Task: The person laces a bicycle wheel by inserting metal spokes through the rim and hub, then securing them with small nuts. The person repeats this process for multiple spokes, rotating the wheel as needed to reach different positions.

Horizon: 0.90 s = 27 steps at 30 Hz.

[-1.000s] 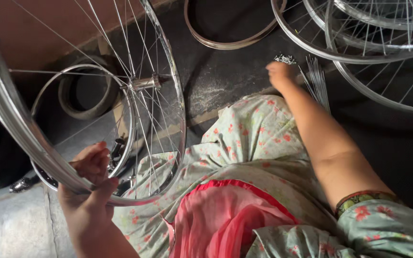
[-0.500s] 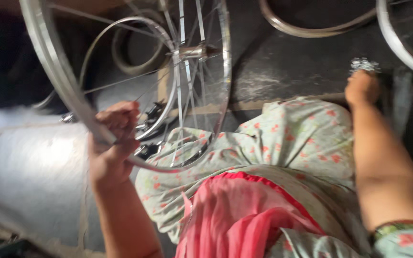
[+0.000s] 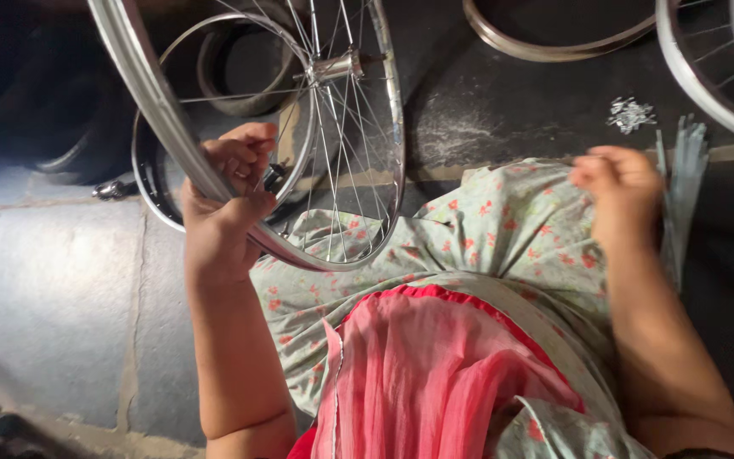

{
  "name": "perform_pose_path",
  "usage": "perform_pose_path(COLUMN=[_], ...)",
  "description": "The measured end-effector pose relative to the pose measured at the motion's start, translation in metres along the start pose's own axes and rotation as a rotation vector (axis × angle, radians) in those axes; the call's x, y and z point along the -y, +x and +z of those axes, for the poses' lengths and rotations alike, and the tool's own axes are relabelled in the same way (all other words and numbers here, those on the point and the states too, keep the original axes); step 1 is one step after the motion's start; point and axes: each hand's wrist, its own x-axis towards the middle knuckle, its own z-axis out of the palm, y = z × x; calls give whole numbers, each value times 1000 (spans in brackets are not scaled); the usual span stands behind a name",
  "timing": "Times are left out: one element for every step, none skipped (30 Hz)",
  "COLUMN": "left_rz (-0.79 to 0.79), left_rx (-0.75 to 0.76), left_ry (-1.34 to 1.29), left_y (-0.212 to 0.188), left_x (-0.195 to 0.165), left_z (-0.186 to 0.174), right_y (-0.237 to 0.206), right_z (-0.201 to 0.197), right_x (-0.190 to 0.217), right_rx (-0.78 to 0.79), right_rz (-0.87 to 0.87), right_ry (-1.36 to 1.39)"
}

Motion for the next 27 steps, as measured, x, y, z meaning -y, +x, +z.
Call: perform_pose_path(left_rz=[28, 30, 31, 33, 46, 57, 47, 35, -2, -39, -78, -84, -90, -96, -35, 24, 79, 47, 16, -12, 4, 18, 31, 25, 22, 19, 25], left_rx=[11, 17, 20, 22, 12, -2, -51, -99, -139, -176, -211, -178, -145, -112, 3, 118, 234, 295, 356, 415, 444, 469, 490, 526, 562, 597, 614], left_ry=[-6, -5, -4, -2, 87, 177, 174, 171, 189, 207, 223, 208, 193, 177, 126, 76, 26, -73, -170, -264, -179, -94, -11, -30, -49, -69, -28], left_y=[-2, -4, -7, -12, -16, -23, -31, -39, -47, -56, -62, -66, -70, -71, -70, -69, -67, -64, -58, -51, -45, -40, -36, -30, -22, -14, -8], left_x=[1, 4, 7, 10, 12, 15, 20, 25, 29, 32, 33, 33, 34, 35, 34, 31, 30, 30, 32, 33, 36, 40, 45, 50, 55, 58, 61], left_z=[5, 11, 20, 30, 40, 52, 67, 83, 98, 111, 119, 121, 123, 124, 117, 105, 93, 83, 72, 62, 54, 48, 45, 44, 44, 44, 44], right_y=[-13, -24, -40, -56, -73, -90, -108, -125, -137, -145, -152, -157, -160, -163, -164, -165, -166, -169, -170, -170, -168, -165, -164, -163, -162, -161, -161], right_z=[21, 41, 59, 76, 93, 110, 123, 134, 143, 150, 155, 158, 159, 159, 158, 155, 152, 149, 148, 148, 148, 147, 148, 149, 151, 153, 154], right_x=[13, 28, 43, 59, 74, 89, 102, 114, 123, 132, 138, 141, 143, 143, 142, 141, 139, 136, 134, 133, 133, 134, 135, 137, 139, 141, 144], right_rx=[67, 137, 260, 385, 540, 698, 779, 844, 887, 928, 968, 941, 914, 887, 925, 960, 991, 957, 923, 892, 919, 947, 978, 1003, 1030, 1057, 1081], right_rz=[-8, -17, -9, -2, 36, 79, -156, -390, -446, -503, -558, -585, -611, -637, -526, -412, -296, -322, -351, -382, -377, -369, -359, -372, -386, -400, -397], right_ry=[52, 103, 156, 207, 301, 393, 173, -51, -36, -21, -7, -13, -20, -27, -9, 8, 27, 38, 51, 65, 77, 89, 99, 117, 135, 151, 135])
